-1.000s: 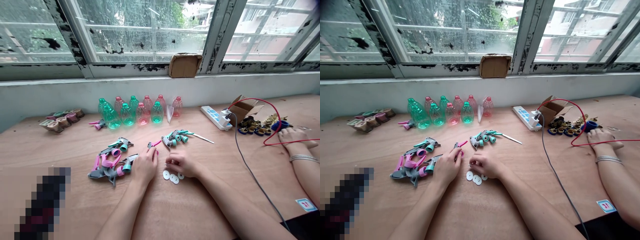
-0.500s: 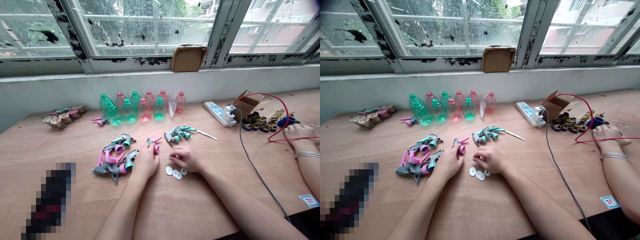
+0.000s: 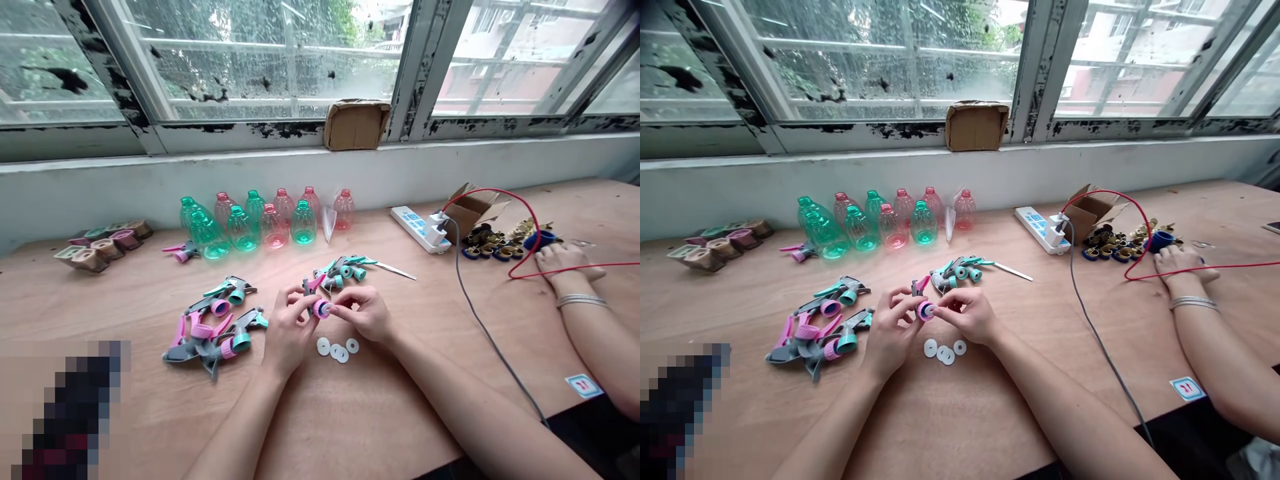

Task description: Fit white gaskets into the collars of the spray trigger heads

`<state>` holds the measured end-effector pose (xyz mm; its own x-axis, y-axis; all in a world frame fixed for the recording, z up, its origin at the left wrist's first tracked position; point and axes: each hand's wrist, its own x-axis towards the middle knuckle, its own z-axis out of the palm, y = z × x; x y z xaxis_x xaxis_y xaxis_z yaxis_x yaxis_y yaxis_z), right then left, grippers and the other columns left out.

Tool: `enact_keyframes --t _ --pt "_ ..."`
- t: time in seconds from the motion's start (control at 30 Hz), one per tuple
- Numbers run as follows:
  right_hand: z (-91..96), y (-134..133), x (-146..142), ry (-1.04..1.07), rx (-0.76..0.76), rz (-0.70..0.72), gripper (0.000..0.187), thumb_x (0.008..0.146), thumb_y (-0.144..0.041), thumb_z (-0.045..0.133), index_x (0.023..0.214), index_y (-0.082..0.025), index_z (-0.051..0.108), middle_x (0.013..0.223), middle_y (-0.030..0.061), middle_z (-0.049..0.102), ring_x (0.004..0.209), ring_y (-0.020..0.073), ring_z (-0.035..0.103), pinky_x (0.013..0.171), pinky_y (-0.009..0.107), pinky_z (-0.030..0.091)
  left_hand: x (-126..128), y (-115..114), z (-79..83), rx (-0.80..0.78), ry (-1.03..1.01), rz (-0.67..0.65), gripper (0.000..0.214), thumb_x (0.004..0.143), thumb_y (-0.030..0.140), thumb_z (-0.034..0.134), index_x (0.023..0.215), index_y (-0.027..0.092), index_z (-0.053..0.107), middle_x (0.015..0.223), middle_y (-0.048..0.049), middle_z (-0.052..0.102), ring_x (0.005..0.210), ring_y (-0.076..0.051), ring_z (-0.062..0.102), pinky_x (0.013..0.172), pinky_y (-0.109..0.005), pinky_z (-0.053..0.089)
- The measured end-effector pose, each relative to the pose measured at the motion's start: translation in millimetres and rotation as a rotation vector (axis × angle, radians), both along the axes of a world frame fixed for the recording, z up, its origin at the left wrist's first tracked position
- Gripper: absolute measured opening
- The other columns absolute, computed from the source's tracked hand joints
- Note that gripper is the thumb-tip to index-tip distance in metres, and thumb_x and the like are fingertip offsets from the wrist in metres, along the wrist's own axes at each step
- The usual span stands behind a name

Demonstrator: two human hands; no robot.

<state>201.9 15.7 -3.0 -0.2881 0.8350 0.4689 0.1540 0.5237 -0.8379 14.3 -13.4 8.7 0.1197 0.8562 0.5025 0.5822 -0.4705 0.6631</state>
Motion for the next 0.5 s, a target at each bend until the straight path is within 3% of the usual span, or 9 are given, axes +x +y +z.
enact_keyframes --t 0.27,0.5 --pt "-5.1 1 -3 0.031 -0.062 0.007 0.028 0.08 -0.042 0.073 0.076 -0.017 0.063 0.065 -0.0015 0.059 0.054 0.0089 0.047 0.048 0.022 0.039 2 1 -10.2 -0.118 -0.12 -0.09 0.018 0.088 0.026 0.061 0.103 0.023 0.071 0.139 -0.0091 0.05 0.067 -0.007 0.065 0.061 -0.025 0.061" --pt "-7.0 -2 -4 -0.08 0.279 -0.083 0.012 0.085 -0.029 0.069 0.079 -0.019 0.067 0.078 0.0027 0.062 0.059 0.01 0.049 0.053 0.024 0.044 1 2 -14.6 -0.16 -0.131 -0.08 0.018 0.087 0.027 0.062 0.102 0.022 0.071 0.14 -0.0113 0.049 0.059 -0.005 0.061 0.058 -0.025 0.06"
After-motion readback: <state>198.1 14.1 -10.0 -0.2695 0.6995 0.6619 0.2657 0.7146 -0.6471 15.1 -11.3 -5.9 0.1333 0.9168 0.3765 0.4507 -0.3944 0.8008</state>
